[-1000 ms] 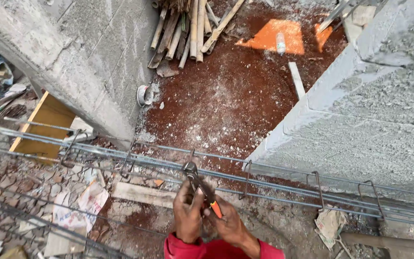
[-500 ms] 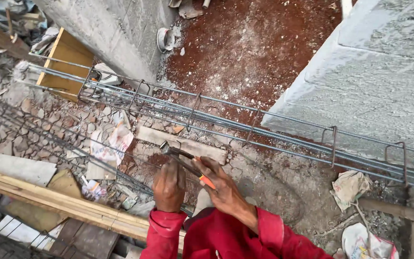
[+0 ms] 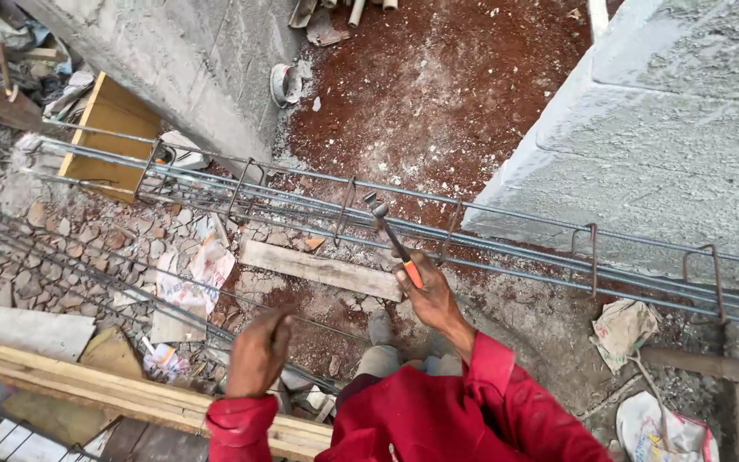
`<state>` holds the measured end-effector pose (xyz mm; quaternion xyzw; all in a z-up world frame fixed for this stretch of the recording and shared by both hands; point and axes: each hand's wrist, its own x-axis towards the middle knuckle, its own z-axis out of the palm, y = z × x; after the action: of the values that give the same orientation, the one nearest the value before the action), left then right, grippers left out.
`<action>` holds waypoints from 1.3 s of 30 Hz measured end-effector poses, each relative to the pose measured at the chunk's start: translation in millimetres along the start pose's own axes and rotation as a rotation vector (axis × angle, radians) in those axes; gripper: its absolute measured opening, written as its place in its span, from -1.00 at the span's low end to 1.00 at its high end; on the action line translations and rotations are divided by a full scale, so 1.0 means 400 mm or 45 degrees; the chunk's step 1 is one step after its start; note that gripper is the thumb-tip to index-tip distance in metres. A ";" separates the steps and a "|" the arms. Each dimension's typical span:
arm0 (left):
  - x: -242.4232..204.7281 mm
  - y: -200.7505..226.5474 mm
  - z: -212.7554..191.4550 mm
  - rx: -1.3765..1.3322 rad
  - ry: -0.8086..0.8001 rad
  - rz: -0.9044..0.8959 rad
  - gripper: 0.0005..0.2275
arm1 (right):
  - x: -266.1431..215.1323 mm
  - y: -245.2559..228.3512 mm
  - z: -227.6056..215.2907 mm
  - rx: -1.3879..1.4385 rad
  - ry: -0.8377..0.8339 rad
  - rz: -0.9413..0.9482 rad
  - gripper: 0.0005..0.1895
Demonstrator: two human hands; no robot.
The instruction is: The person uses pliers to secure steel reinforcement bars with wire, then moves to a concrete wall to attach a wire to a nail using a hammer and pliers. They finish by returning to the rebar cage to tie more wire around the intersections.
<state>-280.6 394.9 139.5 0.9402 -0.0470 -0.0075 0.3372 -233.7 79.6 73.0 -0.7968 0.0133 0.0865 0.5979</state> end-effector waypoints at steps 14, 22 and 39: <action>0.250 0.036 -0.213 -0.086 0.135 0.574 -0.76 | -0.069 0.314 0.061 -0.481 0.315 -0.137 -0.51; 0.204 0.139 0.480 -0.662 -0.408 -0.084 -0.82 | 0.017 0.206 -0.121 -0.952 0.569 -0.066 -0.53; 0.052 -0.060 0.802 -0.872 -0.716 -0.266 -0.73 | 0.019 0.271 -0.162 -0.986 0.229 0.206 -0.64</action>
<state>-272.4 208.2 -122.9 0.7357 -0.0365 -0.3118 0.6002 -231.9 -12.4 -13.7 -0.9639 0.0948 0.0618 0.2412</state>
